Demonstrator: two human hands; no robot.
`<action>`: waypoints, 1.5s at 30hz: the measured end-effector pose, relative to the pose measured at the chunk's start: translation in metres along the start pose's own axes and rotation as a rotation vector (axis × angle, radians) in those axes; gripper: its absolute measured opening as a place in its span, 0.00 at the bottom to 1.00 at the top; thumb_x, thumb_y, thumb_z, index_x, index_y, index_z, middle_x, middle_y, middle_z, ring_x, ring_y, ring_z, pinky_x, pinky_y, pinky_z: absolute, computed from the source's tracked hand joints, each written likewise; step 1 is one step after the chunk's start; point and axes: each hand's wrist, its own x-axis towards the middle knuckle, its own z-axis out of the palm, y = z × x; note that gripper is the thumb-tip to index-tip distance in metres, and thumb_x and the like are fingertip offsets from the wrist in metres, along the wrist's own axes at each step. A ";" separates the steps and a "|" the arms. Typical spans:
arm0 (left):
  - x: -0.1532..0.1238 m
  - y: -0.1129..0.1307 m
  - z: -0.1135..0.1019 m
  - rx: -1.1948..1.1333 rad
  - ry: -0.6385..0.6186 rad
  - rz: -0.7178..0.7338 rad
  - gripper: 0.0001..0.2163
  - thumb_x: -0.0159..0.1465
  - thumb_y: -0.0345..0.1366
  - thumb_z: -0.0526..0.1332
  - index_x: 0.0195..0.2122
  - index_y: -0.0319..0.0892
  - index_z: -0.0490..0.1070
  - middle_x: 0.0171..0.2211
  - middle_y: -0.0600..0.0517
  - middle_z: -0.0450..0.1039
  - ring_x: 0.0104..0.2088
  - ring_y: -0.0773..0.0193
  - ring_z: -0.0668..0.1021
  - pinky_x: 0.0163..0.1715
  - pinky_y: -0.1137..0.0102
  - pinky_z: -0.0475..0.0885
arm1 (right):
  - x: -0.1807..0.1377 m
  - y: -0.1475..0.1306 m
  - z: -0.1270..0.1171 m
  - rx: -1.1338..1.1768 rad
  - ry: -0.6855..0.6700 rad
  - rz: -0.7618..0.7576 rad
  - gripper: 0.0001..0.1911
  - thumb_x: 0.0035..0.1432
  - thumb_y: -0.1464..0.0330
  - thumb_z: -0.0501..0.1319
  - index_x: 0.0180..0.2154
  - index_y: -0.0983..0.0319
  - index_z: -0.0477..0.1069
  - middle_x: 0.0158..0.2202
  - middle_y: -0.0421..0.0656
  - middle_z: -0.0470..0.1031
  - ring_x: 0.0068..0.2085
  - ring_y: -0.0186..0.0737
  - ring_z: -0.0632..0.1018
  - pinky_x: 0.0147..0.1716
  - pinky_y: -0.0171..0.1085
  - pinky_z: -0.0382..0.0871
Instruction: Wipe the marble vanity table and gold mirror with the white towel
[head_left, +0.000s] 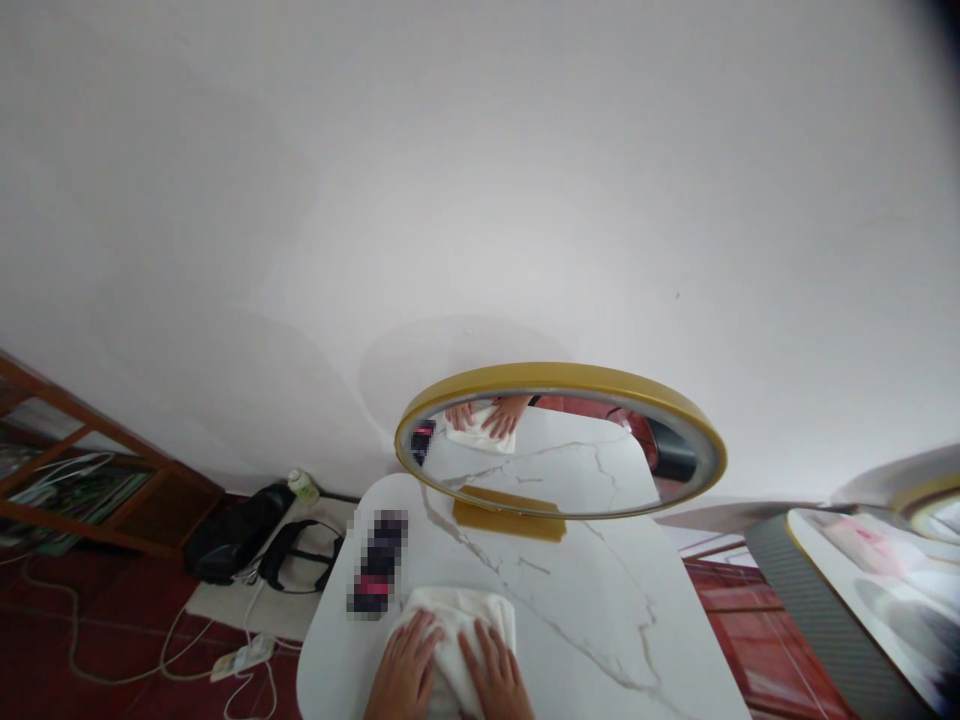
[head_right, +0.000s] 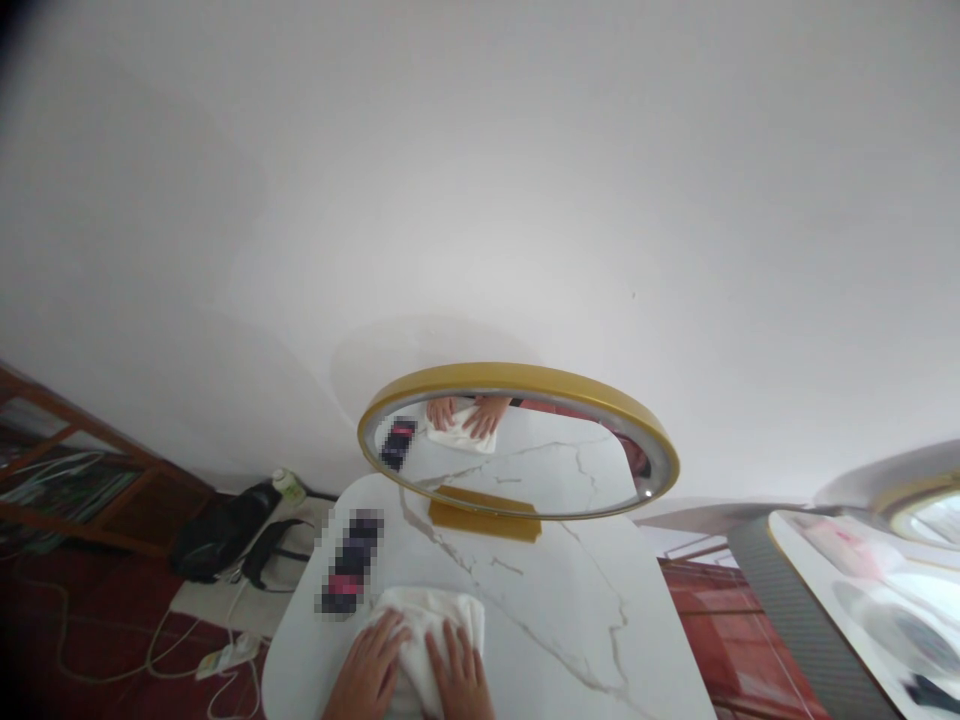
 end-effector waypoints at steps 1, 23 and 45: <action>0.003 0.000 -0.002 0.001 0.000 0.000 0.26 0.60 0.30 0.51 0.59 0.59 0.56 0.61 0.60 0.56 0.59 0.60 0.64 0.55 0.62 0.65 | 0.003 -0.001 -0.002 0.018 -0.016 0.020 0.47 0.50 0.47 0.57 0.63 0.48 0.33 0.63 0.41 0.51 0.59 0.56 0.62 0.50 0.45 0.60; 0.101 -0.020 -0.016 -0.062 -0.104 -0.174 0.26 0.62 0.26 0.47 0.61 0.52 0.55 0.65 0.57 0.48 0.64 0.58 0.51 0.59 0.55 0.53 | 0.102 -0.001 -0.058 0.128 -0.134 0.280 0.41 0.56 0.58 0.55 0.64 0.49 0.33 0.66 0.35 0.33 0.65 0.51 0.44 0.57 0.50 0.53; 0.003 0.018 0.004 0.005 0.113 0.031 0.30 0.56 0.23 0.52 0.59 0.53 0.57 0.63 0.59 0.53 0.62 0.60 0.58 0.57 0.61 0.61 | -0.015 -0.005 -0.001 0.157 -0.045 0.162 0.50 0.43 0.54 0.64 0.62 0.44 0.37 0.63 0.39 0.48 0.59 0.62 0.60 0.50 0.54 0.59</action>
